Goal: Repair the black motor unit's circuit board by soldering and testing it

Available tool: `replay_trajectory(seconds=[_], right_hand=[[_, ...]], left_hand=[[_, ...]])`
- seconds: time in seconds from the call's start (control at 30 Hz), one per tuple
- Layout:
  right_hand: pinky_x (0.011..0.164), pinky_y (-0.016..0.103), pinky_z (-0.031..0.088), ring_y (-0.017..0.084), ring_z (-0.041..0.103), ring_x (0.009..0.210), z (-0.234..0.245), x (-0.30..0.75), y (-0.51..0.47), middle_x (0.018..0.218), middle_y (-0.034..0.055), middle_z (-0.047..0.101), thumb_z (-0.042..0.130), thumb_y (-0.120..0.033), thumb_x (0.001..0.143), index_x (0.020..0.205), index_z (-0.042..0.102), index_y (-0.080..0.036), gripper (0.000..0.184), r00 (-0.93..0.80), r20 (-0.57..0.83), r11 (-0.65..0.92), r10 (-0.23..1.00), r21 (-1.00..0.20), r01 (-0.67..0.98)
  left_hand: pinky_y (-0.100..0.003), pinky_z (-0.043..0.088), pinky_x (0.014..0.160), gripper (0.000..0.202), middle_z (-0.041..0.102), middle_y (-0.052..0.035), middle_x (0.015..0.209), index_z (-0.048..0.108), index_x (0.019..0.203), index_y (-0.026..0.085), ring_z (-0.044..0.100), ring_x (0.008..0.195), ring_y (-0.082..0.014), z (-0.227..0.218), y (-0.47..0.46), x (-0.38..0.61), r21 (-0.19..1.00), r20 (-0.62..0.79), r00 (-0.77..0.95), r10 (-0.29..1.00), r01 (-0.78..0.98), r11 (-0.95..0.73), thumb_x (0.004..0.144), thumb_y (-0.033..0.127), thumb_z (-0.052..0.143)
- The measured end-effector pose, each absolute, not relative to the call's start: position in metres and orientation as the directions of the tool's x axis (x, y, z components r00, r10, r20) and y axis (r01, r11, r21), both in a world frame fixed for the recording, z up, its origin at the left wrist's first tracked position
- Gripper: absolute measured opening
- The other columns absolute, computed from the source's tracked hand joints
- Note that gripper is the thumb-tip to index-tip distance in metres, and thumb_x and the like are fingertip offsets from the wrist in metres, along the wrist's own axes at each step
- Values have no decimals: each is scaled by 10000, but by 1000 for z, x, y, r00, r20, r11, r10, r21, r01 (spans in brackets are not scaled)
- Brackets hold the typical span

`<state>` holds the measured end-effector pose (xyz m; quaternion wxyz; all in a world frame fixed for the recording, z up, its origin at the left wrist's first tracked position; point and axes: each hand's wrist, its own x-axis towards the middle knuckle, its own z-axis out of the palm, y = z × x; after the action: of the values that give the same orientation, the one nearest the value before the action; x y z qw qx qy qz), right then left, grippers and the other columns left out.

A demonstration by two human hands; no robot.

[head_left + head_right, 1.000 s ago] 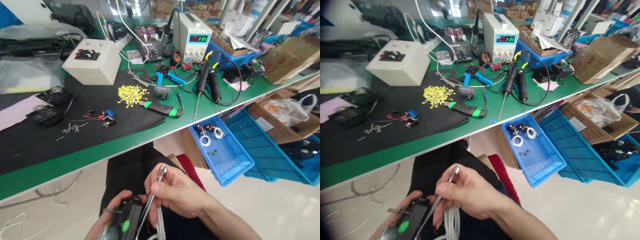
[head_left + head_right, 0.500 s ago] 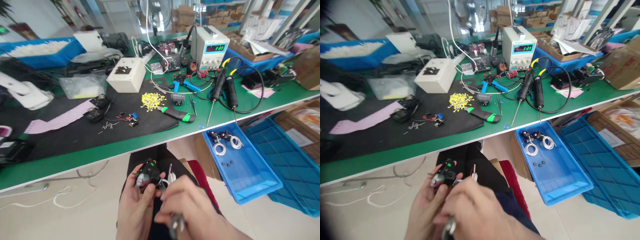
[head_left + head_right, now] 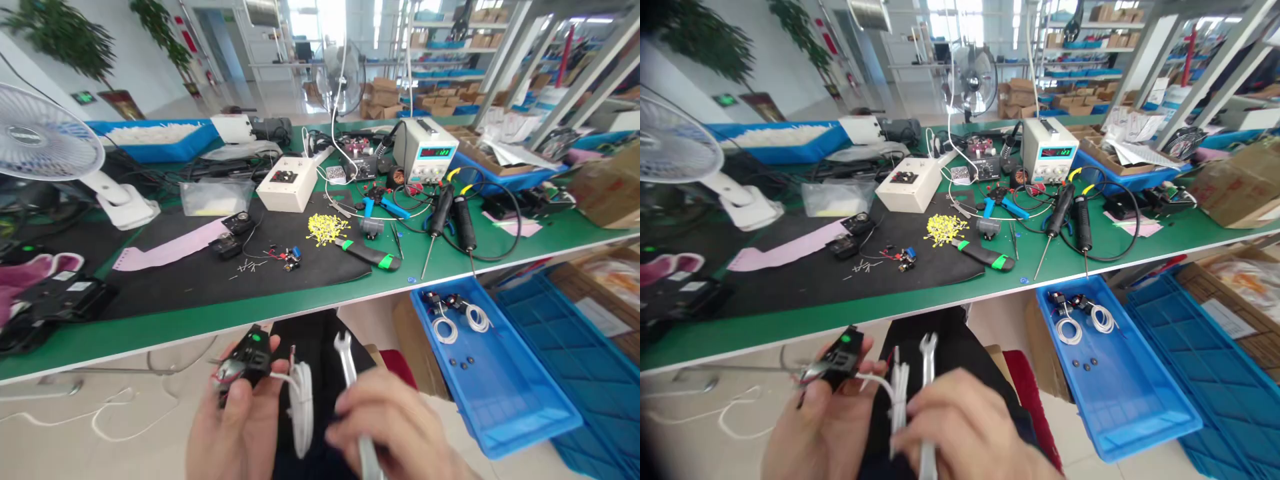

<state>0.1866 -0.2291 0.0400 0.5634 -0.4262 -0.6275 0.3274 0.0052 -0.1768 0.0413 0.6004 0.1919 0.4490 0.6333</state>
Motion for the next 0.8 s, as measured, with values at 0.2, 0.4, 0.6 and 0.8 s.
replay_trajectory(seconds=[0.2,0.4,0.6,0.8], right_hand=[[1051,388,514,231,617,1189,28,234,-105,1241,116,650,617,-255,1045,1158,637,-190,132,-83,458,413,885,-690,595],[1097,452,489,281,597,1220,9,236,-57,1277,105,682,737,-263,976,1229,675,-197,268,-239,405,441,883,-538,719],[993,408,557,200,670,1063,35,306,-53,1160,69,697,610,-364,1070,1183,689,-170,238,-28,309,179,951,-472,864],[955,422,585,208,673,1049,40,389,-9,1166,84,676,655,-374,1044,1169,678,-144,262,207,116,-160,972,-321,934]], left_hand=[[-325,656,884,594,792,-25,1144,624,1247,321,770,857,-182,46,-186,-3,880,-204,-256,945,-470,63,742,290,934],[-370,683,715,751,796,-115,1121,572,1292,279,780,723,-233,28,-190,-8,881,-212,-202,956,-463,97,655,284,971],[-375,687,716,797,788,-129,1158,539,1323,274,799,792,-268,21,-193,-10,870,-273,-173,946,-463,166,655,284,972],[-377,681,796,797,788,-119,1152,515,1337,273,789,784,-229,22,-194,-5,861,-312,-142,939,-461,216,681,340,962]])
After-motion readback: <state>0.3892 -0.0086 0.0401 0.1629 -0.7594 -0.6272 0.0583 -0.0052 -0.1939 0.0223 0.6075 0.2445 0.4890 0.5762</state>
